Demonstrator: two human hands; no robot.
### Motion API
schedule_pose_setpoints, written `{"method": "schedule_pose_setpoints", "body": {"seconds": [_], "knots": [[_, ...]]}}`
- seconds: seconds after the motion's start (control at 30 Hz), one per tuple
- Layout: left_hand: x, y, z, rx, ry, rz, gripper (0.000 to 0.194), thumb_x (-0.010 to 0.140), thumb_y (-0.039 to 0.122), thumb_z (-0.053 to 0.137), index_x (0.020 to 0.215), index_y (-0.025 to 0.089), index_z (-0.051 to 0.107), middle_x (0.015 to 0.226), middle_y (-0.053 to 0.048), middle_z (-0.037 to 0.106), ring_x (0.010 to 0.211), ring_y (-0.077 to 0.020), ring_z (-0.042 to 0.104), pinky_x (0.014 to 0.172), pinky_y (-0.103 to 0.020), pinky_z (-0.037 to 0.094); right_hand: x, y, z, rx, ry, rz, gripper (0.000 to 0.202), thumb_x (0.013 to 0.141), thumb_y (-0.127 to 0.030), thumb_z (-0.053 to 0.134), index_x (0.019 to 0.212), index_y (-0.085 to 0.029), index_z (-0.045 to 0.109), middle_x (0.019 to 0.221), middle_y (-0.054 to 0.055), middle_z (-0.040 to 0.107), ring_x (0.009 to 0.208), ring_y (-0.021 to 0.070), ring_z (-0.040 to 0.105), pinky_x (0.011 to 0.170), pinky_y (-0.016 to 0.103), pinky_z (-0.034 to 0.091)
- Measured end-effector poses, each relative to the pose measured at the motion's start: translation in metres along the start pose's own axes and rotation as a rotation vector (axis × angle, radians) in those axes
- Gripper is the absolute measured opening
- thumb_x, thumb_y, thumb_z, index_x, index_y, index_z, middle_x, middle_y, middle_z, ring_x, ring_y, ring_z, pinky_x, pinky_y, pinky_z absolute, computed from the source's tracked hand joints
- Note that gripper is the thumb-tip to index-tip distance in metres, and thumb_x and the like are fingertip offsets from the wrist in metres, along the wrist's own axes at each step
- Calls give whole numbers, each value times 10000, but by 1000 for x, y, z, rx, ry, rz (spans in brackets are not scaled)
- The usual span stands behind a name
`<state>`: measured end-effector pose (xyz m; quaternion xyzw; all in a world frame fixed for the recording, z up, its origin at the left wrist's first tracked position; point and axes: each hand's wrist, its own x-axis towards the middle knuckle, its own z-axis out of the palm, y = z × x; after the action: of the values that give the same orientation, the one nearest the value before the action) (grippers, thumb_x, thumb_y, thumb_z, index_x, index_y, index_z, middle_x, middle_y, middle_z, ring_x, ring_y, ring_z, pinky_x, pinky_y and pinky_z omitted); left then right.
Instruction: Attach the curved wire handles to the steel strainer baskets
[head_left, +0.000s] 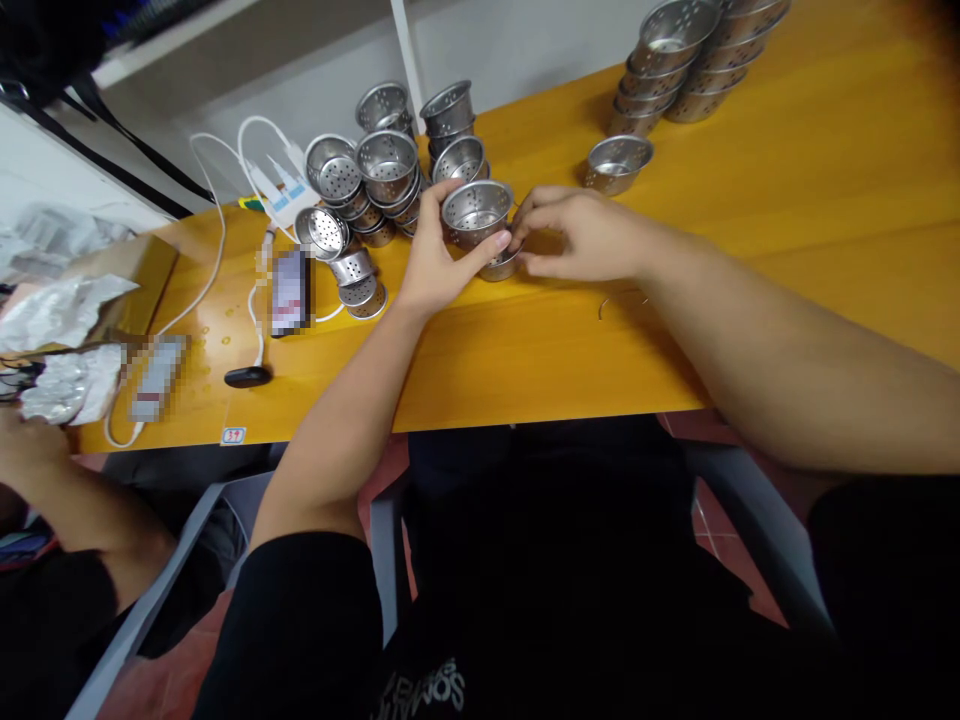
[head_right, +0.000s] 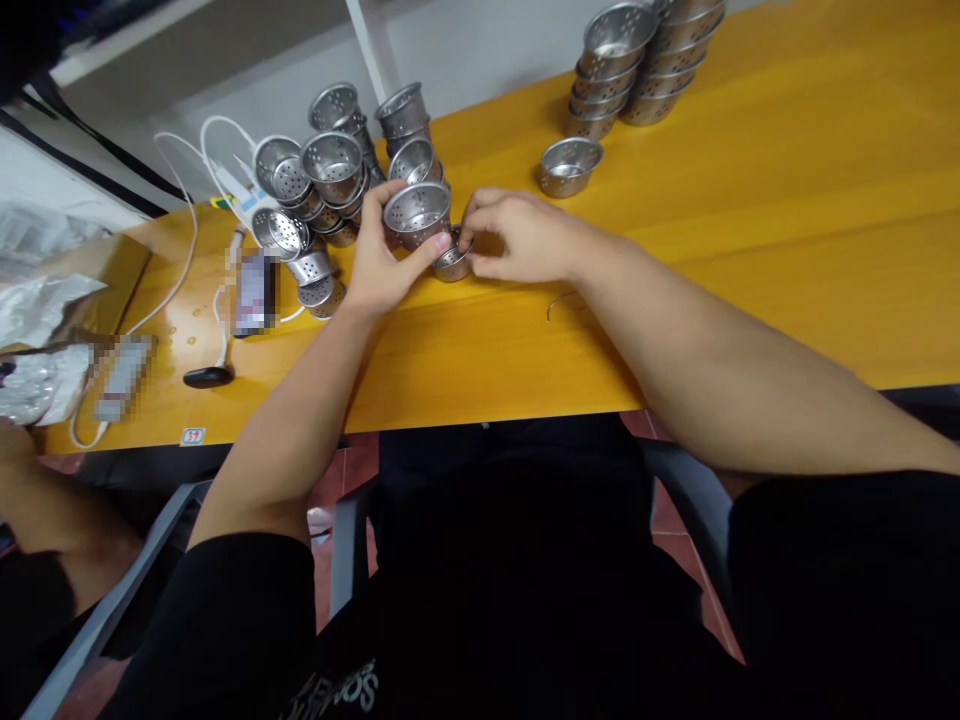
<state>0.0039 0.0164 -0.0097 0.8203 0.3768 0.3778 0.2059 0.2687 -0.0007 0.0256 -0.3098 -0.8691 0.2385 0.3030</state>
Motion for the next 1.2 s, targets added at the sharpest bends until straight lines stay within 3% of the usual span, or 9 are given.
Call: {"method": "schedule_pose_setpoints", "body": {"seconds": [0.2, 0.27, 0.5, 0.83, 1.2], "knots": [[-2, -9, 8, -55, -15, -52, 1016, 845, 878, 638, 1581, 289, 259, 1617, -161, 490, 1529, -300, 532, 1331, -474, 417, -3, 5, 7, 138, 30, 65, 787, 795, -666, 933, 1418, -380, 547, 1191, 30, 730, 1097, 324, 671, 1053, 565, 558], [-2, -13, 11, -96, -31, -58, 991, 831, 876, 660, 1530, 278, 291, 1575, -165, 524, 1491, -294, 566, 1314, -471, 434, -4, 6, 6, 136, 20, 76, 840, 805, -673, 925, 1484, -414, 506, 1186, 24, 732, 1120, 340, 672, 1062, 581, 559], [-1, -16, 15, -150, -117, -36, 1035, 812, 861, 706, 1525, 242, 282, 1581, -179, 532, 1500, -300, 575, 1320, -469, 436, -3, 7, 5, 96, 36, 53, 485, 821, -685, 882, 1203, -417, 747, 1293, 67, 654, 1162, 400, 643, 1106, 632, 510], [-5, -1, 11, -126, -179, -93, 1092, 815, 904, 651, 1602, 248, 273, 1661, -179, 479, 1590, -305, 505, 1343, -472, 448, -3, -6, 5, -33, -22, 151, 480, 829, -805, 781, 1136, -437, 792, 1304, 39, 686, 1264, 400, 579, 1129, 642, 466], [-4, 14, 9, -148, -154, -84, 1044, 758, 926, 692, 1448, 171, 480, 1559, -206, 609, 1485, -318, 607, 1316, -466, 472, -4, -5, 8, -11, -14, 97, 504, 853, -797, 783, 1077, -346, 757, 1258, 76, 681, 1173, 365, 600, 1122, 603, 459]]}}
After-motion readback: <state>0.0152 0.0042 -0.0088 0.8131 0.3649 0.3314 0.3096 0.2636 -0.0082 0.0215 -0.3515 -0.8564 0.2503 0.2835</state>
